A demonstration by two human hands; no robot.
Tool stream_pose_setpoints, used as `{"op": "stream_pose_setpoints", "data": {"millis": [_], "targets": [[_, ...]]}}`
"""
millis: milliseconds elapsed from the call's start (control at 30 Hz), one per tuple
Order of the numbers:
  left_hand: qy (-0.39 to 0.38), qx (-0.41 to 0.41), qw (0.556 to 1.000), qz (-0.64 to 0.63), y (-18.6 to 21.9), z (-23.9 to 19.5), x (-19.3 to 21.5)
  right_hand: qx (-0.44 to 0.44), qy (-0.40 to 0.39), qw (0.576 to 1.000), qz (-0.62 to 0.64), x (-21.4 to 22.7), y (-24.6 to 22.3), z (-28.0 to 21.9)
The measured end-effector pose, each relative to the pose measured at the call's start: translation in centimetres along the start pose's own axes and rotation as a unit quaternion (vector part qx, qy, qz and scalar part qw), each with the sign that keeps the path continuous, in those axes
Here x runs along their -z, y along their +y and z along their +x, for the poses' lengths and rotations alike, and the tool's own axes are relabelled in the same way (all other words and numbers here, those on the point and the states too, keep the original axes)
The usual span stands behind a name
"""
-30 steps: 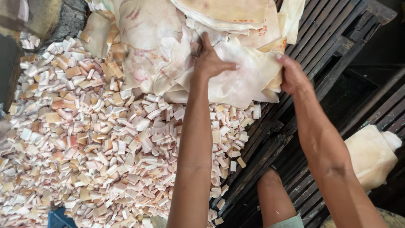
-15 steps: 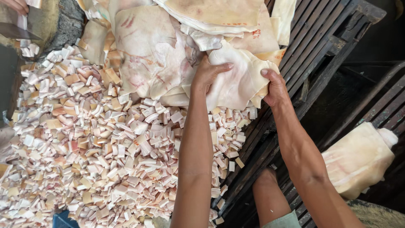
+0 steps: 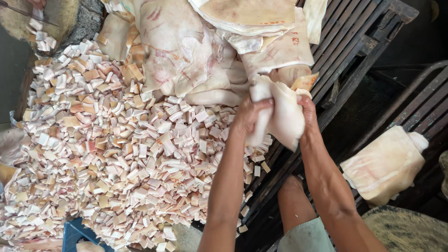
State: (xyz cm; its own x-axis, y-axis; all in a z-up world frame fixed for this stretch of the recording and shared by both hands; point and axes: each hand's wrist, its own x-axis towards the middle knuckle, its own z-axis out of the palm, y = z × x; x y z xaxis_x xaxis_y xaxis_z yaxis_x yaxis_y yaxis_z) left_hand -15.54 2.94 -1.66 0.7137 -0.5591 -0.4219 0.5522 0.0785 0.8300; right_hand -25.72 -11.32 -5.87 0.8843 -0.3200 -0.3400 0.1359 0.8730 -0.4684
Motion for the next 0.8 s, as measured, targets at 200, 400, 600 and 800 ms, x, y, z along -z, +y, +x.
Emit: {"op": "stream_pose_setpoints", "data": {"millis": [200, 400, 600, 800], "targets": [[-0.074, -0.095, 0.993, 0.011, 2.4, -6.4, -3.0, 0.003, 0.001, 0.999, 0.054, 1.4, -0.6, -4.7], [-0.07, -0.113, 0.96, 0.245, 10.6, -2.1, -6.3, 0.039, -0.025, 0.998, 0.041, 0.4, -5.4, -0.3], [0.043, -0.272, 0.738, 0.615, 16.3, 14.2, -6.8, 0.063, 0.002, 0.99, -0.123, -0.1, -10.6, 10.3], [0.21, -0.069, 0.623, 0.751, 19.4, 22.6, -1.0, 0.072, 0.083, 0.978, -0.176, 3.5, -9.9, 10.4]]}}
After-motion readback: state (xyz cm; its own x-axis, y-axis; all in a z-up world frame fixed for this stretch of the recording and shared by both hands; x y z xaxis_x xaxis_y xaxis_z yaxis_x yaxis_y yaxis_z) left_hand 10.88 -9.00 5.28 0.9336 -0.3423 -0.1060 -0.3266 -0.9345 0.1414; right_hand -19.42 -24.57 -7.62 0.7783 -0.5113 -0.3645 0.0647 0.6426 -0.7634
